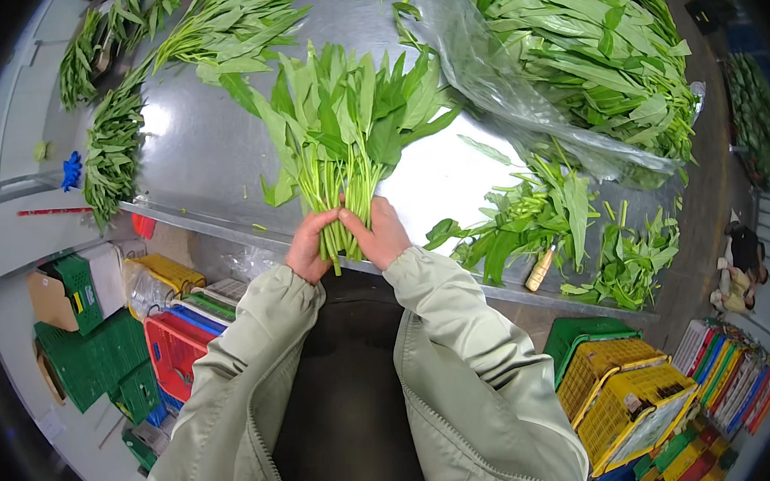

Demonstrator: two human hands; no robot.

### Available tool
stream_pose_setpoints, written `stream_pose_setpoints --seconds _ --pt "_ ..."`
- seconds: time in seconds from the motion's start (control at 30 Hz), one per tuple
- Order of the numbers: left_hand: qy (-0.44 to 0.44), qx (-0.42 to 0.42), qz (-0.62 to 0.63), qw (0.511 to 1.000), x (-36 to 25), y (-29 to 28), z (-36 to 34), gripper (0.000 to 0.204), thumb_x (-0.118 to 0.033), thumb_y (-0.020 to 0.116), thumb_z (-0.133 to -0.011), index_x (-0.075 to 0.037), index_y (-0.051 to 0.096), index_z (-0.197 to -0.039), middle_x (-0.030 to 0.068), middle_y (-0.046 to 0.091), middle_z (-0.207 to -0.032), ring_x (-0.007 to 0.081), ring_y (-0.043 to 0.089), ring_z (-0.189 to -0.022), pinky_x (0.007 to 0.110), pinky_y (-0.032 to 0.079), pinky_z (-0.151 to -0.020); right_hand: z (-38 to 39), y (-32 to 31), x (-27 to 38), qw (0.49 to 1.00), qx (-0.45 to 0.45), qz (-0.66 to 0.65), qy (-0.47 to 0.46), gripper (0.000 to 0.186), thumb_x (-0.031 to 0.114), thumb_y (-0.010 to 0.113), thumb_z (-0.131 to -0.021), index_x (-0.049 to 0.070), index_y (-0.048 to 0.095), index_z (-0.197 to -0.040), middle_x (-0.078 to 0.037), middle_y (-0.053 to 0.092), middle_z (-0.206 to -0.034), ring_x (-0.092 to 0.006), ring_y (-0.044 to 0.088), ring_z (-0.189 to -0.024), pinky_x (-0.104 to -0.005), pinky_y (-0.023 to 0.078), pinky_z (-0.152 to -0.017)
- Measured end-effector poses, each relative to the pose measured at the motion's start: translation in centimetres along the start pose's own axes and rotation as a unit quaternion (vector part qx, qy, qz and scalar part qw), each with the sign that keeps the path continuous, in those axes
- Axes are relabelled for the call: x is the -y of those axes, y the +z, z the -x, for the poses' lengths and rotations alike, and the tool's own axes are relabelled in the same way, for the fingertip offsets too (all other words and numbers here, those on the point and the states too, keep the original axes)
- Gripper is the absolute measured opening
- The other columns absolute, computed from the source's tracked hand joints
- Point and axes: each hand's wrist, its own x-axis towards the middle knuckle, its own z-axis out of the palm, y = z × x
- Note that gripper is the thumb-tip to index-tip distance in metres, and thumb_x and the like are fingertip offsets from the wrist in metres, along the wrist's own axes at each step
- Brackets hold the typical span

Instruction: The person processes leafy greens on a metal table by cutting the stem ends with a knife and sorting, plucking, and gathering the stalks into bundles by hand.

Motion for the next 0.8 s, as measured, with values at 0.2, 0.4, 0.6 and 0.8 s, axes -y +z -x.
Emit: stream_pose_setpoints --seconds 0.2,0.4,0.6,0.8 --pt "-0.091 0.074 0.091 0.989 0.1 -0.6 -0.1 0.037 -0.012 0.054 -0.089 0.001 0.05 -0.124 0.013 0.062 -0.115 0.0245 0.062 -0.102 0.04 0.05 -0.089 1.0 -3.1 0.7 0.996 0.029 0.072 0.041 0.042 0.035 0.056 -0.09 0.004 0.058 -0.119 -0.02 0.059 -0.105 -0.0364 0.055 -0.096 -0.0405 0.043 -0.085" --pt "-0.09 0.099 0.01 0.991 0.1 0.0 -0.4 0.039 -0.008 0.06 -0.086 -0.001 0.051 -0.124 0.0111 0.063 -0.109 0.0227 0.063 -0.098 0.037 0.052 -0.085 1.0 -3.8 0.7 0.995 0.001 0.059 0.079 0.028 0.025 0.07 -0.082 0.004 0.069 -0.099 -0.013 0.065 -0.084 -0.0222 0.061 -0.065 -0.0325 0.048 -0.064" --pt "-0.072 0.11 -0.068 0.989 -0.2 0.0 -0.5 0.037 -0.003 0.065 -0.082 -0.001 0.054 -0.117 0.0091 0.063 -0.1 0.0189 0.063 -0.086 0.033 0.053 -0.075 0.8 -3.2 0.8 0.978 0.004 -0.102 0.18 0.02 0.016 0.068 -0.084 -0.002 0.068 -0.092 -0.007 0.065 -0.073 -0.0118 0.056 -0.053 -0.0254 0.045 -0.053" --pt "-0.077 0.082 -0.087 0.99 -0.6 0.6 -0.3 0.035 -0.002 0.067 -0.078 -0.001 0.056 -0.112 0.0093 0.063 -0.095 0.0203 0.064 -0.079 0.033 0.053 -0.072 1.4 -2.9 1.4 0.96 -0.067 -0.21 0.172 0.021 0.012 0.064 -0.089 -0.005 0.065 -0.101 -0.006 0.063 -0.07 -0.0087 0.055 -0.055 -0.0235 0.044 -0.052"
